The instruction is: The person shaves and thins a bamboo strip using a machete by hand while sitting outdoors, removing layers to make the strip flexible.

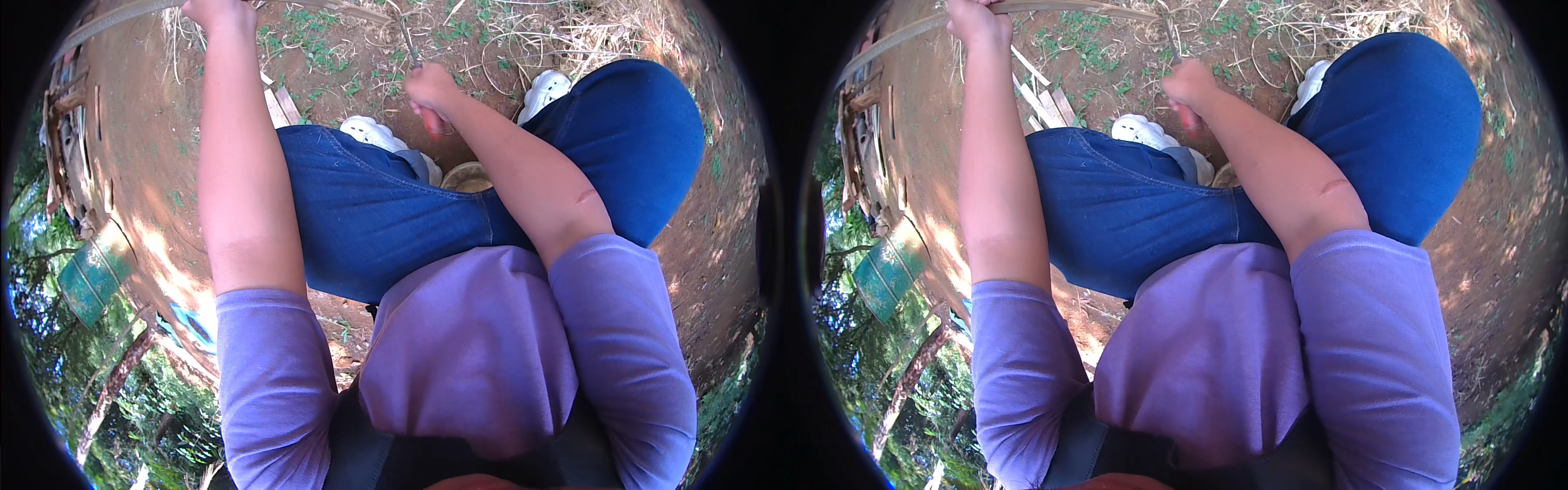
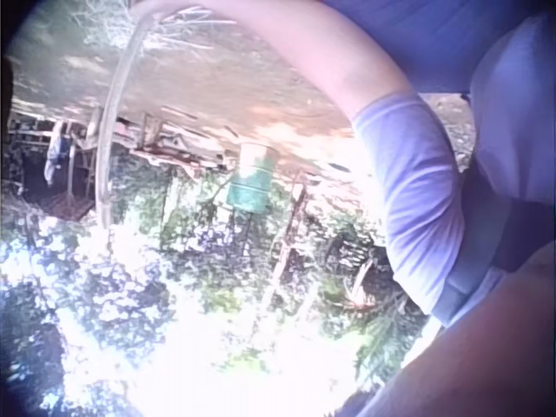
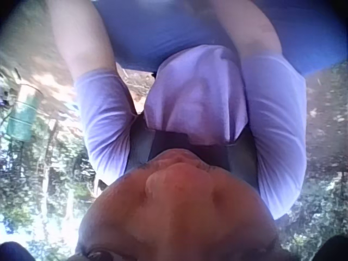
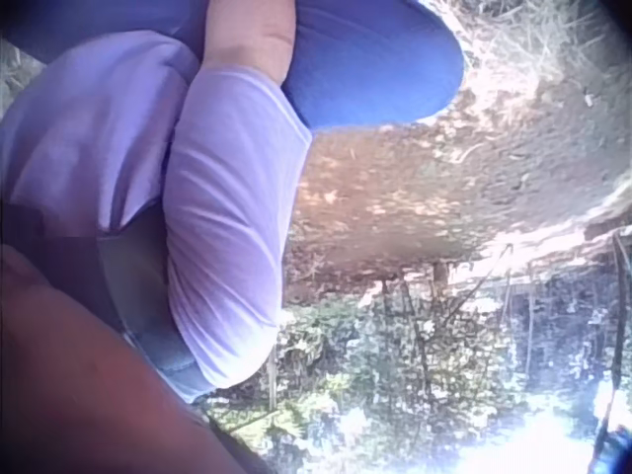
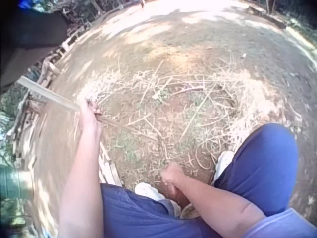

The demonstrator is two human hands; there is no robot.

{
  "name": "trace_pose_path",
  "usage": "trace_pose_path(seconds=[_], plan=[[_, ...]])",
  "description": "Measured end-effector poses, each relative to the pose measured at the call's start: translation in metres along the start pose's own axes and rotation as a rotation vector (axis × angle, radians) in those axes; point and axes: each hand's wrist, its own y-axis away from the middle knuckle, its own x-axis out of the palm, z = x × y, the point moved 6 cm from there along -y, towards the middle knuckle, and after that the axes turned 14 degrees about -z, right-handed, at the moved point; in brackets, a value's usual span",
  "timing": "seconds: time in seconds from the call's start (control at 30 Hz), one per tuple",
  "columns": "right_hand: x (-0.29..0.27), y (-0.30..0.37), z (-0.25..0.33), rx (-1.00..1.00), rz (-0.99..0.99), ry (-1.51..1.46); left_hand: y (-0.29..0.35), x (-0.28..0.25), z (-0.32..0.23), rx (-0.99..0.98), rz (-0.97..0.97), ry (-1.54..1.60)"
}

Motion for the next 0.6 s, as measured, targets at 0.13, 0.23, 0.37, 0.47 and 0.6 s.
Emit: trace_pose_path(seconds=[0.13,0.23,0.37,0.47,0.6], plan=[[0.005,0.021,0.063,-0.344,-0.069,-0.086,-0.009,-0.007,0.001,0.134,-0.063,-0.089],[0.006,0.021,0.043,-0.285,-0.060,-0.005,-0.008,-0.019,0.003,0.186,-0.208,-0.128],[-0.001,-0.005,-0.003,-0.018,0.069,0.105,0.011,-0.011,-0.005,0.206,-0.360,-0.393],[0.011,0.018,0.041,-0.094,0.035,-0.079,0.007,-0.022,-0.016,0.277,-0.330,-0.408],[0.001,0.028,0.059,-0.289,-0.001,-0.134,0.006,-0.013,-0.012,0.257,-0.425,-0.547]])
